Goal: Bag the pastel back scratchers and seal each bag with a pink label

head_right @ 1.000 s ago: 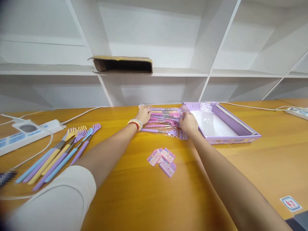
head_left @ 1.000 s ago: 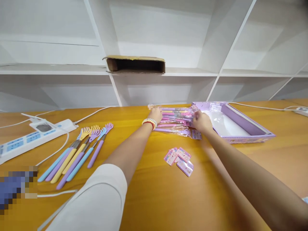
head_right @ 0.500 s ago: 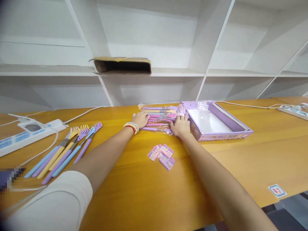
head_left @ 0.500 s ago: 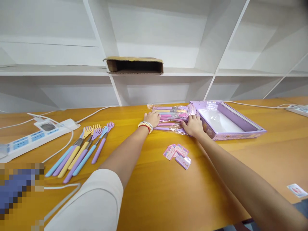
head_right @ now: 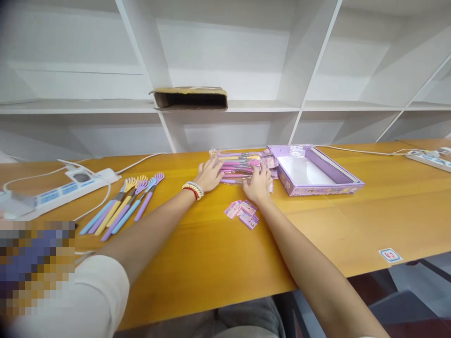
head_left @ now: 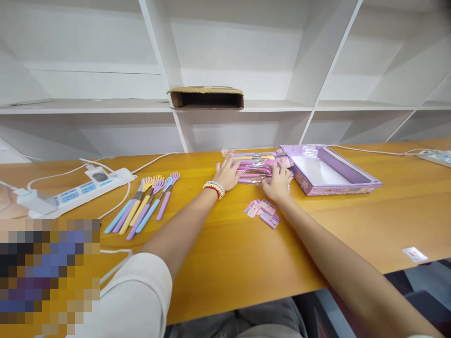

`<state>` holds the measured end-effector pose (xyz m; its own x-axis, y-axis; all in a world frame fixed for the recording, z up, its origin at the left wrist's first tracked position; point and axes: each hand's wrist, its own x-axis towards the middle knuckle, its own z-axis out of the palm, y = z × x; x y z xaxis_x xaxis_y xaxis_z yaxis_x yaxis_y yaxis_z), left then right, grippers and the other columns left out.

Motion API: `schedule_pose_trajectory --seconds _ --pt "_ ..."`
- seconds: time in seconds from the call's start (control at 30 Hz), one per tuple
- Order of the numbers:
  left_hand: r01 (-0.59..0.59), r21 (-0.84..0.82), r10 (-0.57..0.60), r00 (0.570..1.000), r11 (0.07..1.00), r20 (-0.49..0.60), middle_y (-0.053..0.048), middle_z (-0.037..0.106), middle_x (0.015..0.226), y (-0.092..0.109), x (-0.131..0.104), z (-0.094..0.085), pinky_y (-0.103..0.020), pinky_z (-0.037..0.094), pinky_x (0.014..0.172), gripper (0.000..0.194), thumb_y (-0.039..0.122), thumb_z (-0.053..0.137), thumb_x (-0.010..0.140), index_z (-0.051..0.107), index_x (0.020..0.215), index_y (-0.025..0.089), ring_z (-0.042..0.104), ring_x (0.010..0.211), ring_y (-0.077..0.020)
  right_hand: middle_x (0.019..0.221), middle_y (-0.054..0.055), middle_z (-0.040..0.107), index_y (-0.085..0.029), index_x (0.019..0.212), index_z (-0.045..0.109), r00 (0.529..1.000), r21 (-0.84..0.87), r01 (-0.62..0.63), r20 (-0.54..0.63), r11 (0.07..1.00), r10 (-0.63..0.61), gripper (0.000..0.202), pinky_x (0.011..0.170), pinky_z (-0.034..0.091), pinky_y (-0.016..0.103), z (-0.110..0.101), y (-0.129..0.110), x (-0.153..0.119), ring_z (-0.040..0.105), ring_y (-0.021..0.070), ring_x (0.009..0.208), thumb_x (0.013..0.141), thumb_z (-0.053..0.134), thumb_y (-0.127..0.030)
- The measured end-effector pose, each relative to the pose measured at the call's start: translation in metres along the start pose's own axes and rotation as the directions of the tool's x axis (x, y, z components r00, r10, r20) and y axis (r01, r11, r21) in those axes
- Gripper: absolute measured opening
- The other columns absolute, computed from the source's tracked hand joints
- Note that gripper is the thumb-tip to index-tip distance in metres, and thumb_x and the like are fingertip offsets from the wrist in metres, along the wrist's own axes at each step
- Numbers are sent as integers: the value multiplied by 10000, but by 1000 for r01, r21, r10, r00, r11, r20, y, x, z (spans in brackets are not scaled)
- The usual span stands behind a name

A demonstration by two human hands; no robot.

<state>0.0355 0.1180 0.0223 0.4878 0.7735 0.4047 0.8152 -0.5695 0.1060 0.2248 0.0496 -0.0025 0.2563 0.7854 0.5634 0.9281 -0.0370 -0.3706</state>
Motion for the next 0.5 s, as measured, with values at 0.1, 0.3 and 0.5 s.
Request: schedule_pose_trajectory --seconds 0.1,0.3,0.5 --pt "8 -84 -5 999 996 45 -81 311 1413 2 -29 -12 -481 232 1019 453 395 356 854 415 1279 250 275 1282 -262 1214 146 457 -168 1071 555 1000 120 10 8 993 -11 386 873 333 476 3 -5 -9 367 324 1096 712 523 -305" --pt "133 -277 -73 974 952 215 -82 592 1032 -10 -88 -26 -344 410 891 332 400 471 796 592 1006 173 535 980 -204 867 68 574 -169 774 613 899 331 236 283 914 -334 275 828 372 357 -9 3 -17 494 220 884 669 613 -422" --pt "276 -419 -188 952 865 240 -36 640 888 -30 -115 -34 -257 456 753 235 333 500 772 615 892 167 574 797 -140 803 33 590 -165 796 592 727 347 203 573 915 -379 456 638 377 260 -21 6 -23 501 155 706 552 681 -541"
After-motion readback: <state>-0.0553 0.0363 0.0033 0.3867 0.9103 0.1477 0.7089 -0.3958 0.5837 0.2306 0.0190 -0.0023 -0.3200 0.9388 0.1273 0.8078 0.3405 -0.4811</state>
